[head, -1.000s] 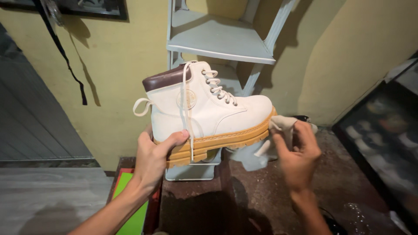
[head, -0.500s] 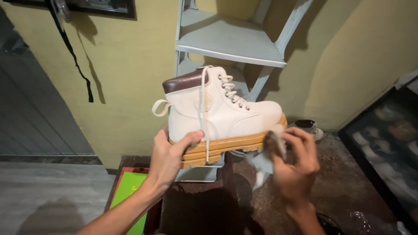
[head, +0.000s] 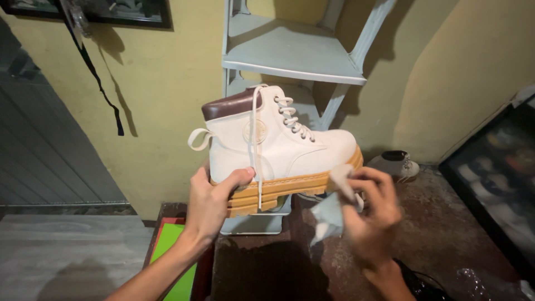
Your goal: The person wipes a black leather shoe with a white cloth, rotating it to clean the upper, sides, and sole. The person then picks up a white high-top boot and wipes its upper and sole with the same cloth.
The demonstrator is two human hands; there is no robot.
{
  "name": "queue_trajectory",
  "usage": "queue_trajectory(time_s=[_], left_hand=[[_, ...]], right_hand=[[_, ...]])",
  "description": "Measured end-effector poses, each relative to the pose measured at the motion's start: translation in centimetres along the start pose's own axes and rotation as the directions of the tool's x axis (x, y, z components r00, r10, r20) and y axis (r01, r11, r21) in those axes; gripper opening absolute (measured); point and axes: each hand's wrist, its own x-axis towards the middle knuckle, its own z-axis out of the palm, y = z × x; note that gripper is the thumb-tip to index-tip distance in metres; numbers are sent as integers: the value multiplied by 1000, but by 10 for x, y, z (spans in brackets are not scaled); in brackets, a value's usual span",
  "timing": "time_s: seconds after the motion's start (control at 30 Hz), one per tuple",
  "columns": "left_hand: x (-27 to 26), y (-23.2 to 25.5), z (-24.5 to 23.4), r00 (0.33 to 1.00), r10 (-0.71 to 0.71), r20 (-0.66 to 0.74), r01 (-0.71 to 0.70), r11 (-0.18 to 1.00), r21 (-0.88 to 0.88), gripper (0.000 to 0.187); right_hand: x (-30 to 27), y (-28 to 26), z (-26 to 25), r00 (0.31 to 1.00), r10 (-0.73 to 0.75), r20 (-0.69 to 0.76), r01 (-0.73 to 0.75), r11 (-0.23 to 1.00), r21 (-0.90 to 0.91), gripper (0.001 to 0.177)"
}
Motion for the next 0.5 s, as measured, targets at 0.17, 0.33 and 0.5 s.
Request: queue_trajectory(time_s=[0.17, 0.33, 0.5], left_hand=[[-2, 5, -1, 996, 86, 31, -87, 996, 30, 46], [-3, 7, 1, 999, 39, -24, -38, 999, 24, 45], [-2, 7, 1, 993, 113, -30, -112, 993, 43, 46]], right_hand=[[1, 4, 4, 990, -120, 73, 125, 990, -67, 14], [7, -16, -8, 999, -26, 19, 29, 992, -122, 22], [1, -27, 9, 994, -90, 60, 90, 996, 4, 22]])
